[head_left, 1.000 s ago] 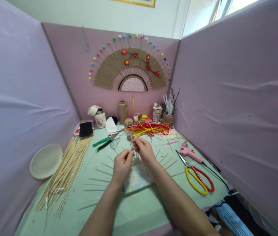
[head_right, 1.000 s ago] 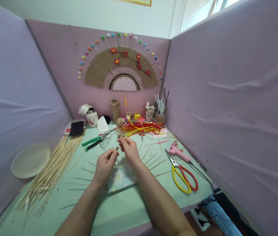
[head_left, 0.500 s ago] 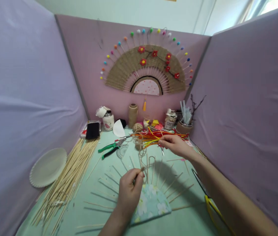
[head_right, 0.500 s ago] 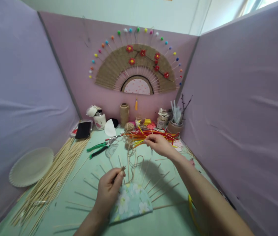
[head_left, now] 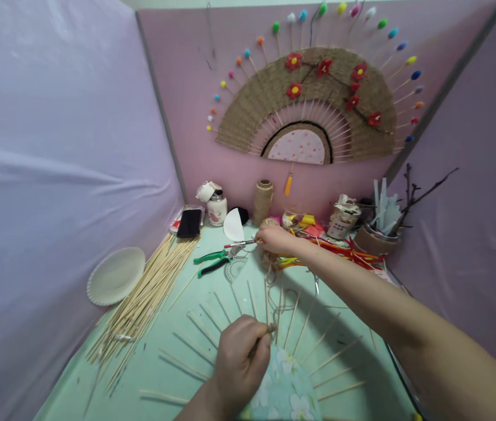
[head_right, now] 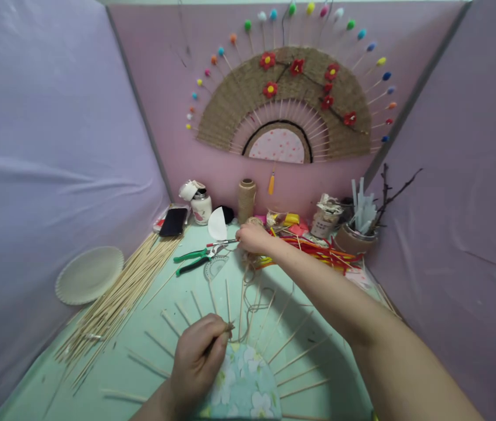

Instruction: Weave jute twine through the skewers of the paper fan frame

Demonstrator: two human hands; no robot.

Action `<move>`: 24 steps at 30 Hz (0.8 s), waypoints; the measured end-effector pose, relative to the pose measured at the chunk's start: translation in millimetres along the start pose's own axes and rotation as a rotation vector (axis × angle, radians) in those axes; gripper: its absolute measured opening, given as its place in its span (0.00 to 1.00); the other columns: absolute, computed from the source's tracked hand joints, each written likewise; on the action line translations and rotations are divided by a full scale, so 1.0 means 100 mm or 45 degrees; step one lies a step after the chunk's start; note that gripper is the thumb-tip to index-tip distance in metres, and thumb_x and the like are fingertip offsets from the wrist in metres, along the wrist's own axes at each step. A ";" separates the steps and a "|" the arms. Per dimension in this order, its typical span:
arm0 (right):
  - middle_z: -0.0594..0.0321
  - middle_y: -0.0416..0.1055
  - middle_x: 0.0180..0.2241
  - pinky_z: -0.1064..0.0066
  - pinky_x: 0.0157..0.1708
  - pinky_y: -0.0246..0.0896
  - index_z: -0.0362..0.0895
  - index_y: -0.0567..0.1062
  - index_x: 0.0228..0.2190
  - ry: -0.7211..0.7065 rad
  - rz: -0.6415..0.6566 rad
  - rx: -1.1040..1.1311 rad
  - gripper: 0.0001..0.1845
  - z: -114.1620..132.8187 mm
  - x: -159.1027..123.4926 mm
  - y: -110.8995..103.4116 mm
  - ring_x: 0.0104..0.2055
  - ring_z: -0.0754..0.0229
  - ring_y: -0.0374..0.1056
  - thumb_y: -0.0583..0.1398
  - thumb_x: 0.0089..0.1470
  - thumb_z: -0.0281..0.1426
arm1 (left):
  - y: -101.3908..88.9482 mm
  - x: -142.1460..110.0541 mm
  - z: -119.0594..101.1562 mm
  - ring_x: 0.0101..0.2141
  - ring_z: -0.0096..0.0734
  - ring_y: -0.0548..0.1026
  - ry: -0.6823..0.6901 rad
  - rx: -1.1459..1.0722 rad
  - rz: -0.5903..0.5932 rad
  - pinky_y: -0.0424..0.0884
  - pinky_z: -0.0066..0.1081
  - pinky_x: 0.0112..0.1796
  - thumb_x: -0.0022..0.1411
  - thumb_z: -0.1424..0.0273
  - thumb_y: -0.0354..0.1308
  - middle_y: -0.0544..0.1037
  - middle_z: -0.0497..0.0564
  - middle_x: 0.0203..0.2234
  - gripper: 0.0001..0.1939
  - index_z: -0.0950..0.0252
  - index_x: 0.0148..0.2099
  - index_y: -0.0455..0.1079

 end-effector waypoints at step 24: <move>0.55 0.75 0.27 0.71 0.34 0.59 0.40 0.79 0.27 0.964 -0.349 0.432 0.10 -0.75 -0.75 -0.03 0.33 0.56 0.70 0.58 0.47 0.30 | 0.04 -0.03 0.00 0.25 0.25 0.65 -0.158 -0.128 -0.023 0.60 0.26 0.28 0.64 0.72 0.50 0.67 0.47 0.21 0.10 0.65 0.29 0.65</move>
Point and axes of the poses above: each hand's wrist, its own x-axis towards the middle knuckle, its own y-axis out of the palm, z = x × y, the point moved 5 cm from there along x, towards the middle knuckle
